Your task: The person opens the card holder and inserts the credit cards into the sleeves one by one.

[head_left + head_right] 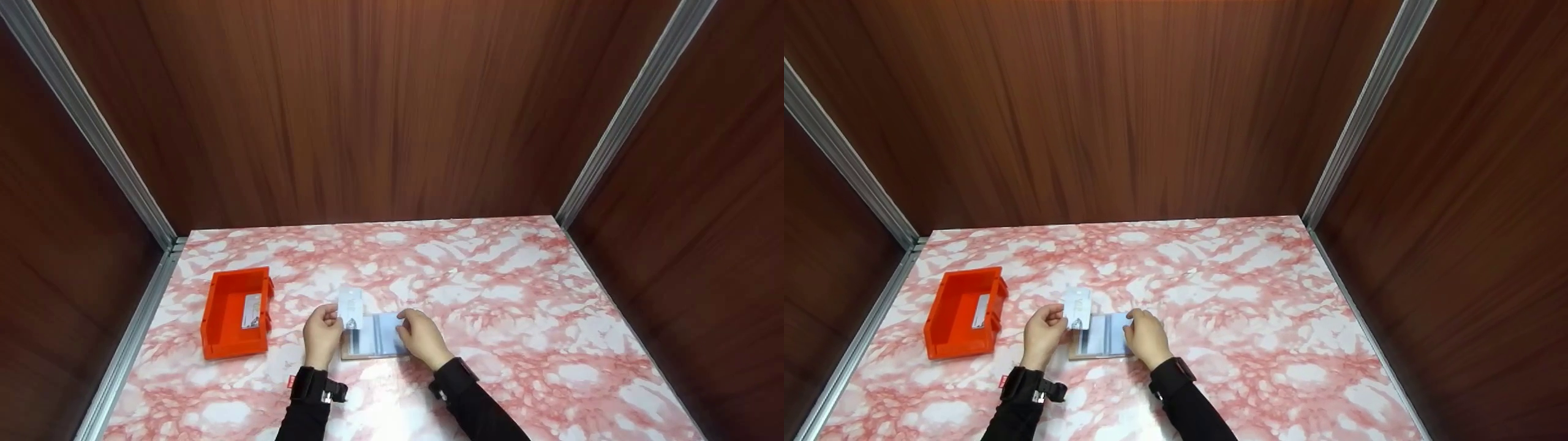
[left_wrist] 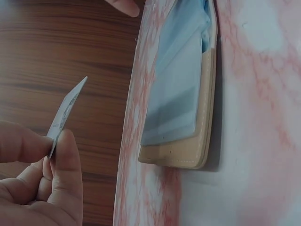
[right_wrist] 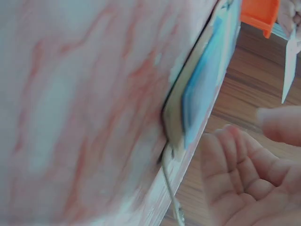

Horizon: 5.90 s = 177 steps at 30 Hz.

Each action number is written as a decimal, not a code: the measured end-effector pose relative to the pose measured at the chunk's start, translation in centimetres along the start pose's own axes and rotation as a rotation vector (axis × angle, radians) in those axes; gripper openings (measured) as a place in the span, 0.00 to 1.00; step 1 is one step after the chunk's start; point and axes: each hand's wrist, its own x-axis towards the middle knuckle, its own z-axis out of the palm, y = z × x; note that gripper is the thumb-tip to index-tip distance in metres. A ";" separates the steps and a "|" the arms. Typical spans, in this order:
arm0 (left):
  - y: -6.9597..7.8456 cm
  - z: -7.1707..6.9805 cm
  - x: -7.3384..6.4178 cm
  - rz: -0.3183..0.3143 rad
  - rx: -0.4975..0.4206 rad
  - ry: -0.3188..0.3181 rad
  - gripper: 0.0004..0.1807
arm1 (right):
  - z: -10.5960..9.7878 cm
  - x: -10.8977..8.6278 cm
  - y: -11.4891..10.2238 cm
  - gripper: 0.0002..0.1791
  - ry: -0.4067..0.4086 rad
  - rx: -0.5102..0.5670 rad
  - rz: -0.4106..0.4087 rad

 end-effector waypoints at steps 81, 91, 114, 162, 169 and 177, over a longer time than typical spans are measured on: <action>-0.3 2.6 -2.7 0.075 0.010 -0.061 0.12 | -0.4 1.4 -0.2 0.10 0.065 0.399 0.258; -1.4 1.6 -1.9 0.133 0.143 -0.019 0.15 | -0.1 1.6 0.2 0.10 0.060 0.334 0.274; -2.8 1.0 -1.4 0.161 0.326 -0.035 0.15 | 1.1 1.6 0.6 0.09 0.014 0.256 0.261; -2.9 1.2 -1.0 0.024 0.478 -0.142 0.16 | 2.7 2.1 -0.4 0.10 -0.010 0.005 0.303; -2.8 1.3 -1.0 0.002 0.493 -0.158 0.15 | 2.9 2.2 -0.3 0.09 -0.018 0.024 0.240; -3.0 1.3 -1.0 0.035 0.487 -0.149 0.14 | 3.0 2.3 -0.5 0.10 -0.030 0.026 0.228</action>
